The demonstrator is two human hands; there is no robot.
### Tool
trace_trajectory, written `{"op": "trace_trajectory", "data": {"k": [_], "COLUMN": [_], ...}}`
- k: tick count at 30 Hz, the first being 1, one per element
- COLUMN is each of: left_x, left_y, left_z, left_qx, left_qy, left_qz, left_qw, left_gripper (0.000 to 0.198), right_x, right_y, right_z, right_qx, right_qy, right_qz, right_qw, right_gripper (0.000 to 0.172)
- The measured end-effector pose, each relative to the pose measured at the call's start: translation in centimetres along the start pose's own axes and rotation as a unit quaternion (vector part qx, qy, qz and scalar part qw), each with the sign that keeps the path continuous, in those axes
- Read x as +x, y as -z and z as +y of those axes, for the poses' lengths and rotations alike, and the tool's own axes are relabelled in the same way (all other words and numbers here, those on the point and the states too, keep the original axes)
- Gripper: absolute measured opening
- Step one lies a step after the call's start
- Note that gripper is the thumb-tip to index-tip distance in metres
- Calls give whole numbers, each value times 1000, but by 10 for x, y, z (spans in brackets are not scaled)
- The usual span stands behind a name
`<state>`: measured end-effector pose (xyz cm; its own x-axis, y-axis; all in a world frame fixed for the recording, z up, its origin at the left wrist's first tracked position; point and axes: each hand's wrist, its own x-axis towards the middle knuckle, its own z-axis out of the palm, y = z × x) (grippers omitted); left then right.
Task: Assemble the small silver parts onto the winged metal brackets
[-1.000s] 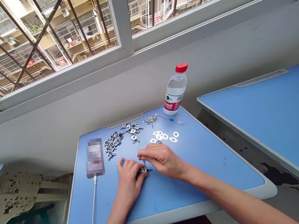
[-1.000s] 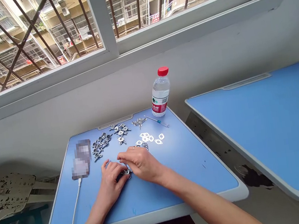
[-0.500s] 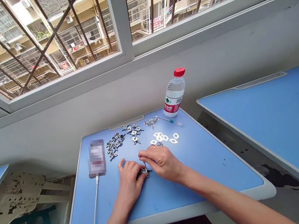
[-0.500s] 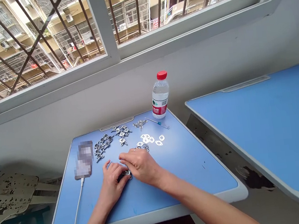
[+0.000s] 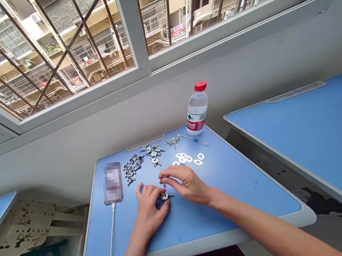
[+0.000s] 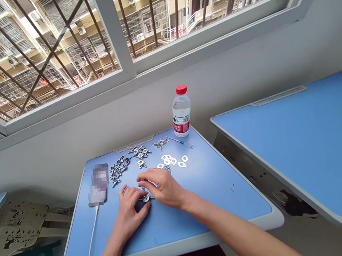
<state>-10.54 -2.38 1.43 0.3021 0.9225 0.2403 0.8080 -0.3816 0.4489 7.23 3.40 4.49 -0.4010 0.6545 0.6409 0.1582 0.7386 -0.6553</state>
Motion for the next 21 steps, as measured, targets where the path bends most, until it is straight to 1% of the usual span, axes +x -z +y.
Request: {"op": "trace_trajectory", "data": {"k": [2, 7, 10, 14, 21], "left_x": [-1, -1, -2, -2, -2], "left_y": [-1, -3, -4, -4, -5], "left_z": [-1, -5, -6, -6, -7], "left_qx": [1, 3, 1, 0, 2], "left_qy": [-3, -9, -10, -12, -16], "left_qz": [5, 1, -1, -2, 10], "left_qw": [1000, 1000, 1000, 1000, 1000], "left_gripper": [18, 9, 12, 10, 9], "right_x": [0, -1, -2, -3, -2], "right_y": [-1, -5, -7, -9, -11], "right_z": [-1, -1, -1, 0, 1], "right_qx": [1, 9, 5, 10, 11], "right_qy": [20, 66, 75, 81, 93], "right_qz": [-15, -37, -48, -60, -53], "right_qw": [1000, 997, 996, 995, 994], "right_gripper": [16, 20, 21, 21, 21]}}
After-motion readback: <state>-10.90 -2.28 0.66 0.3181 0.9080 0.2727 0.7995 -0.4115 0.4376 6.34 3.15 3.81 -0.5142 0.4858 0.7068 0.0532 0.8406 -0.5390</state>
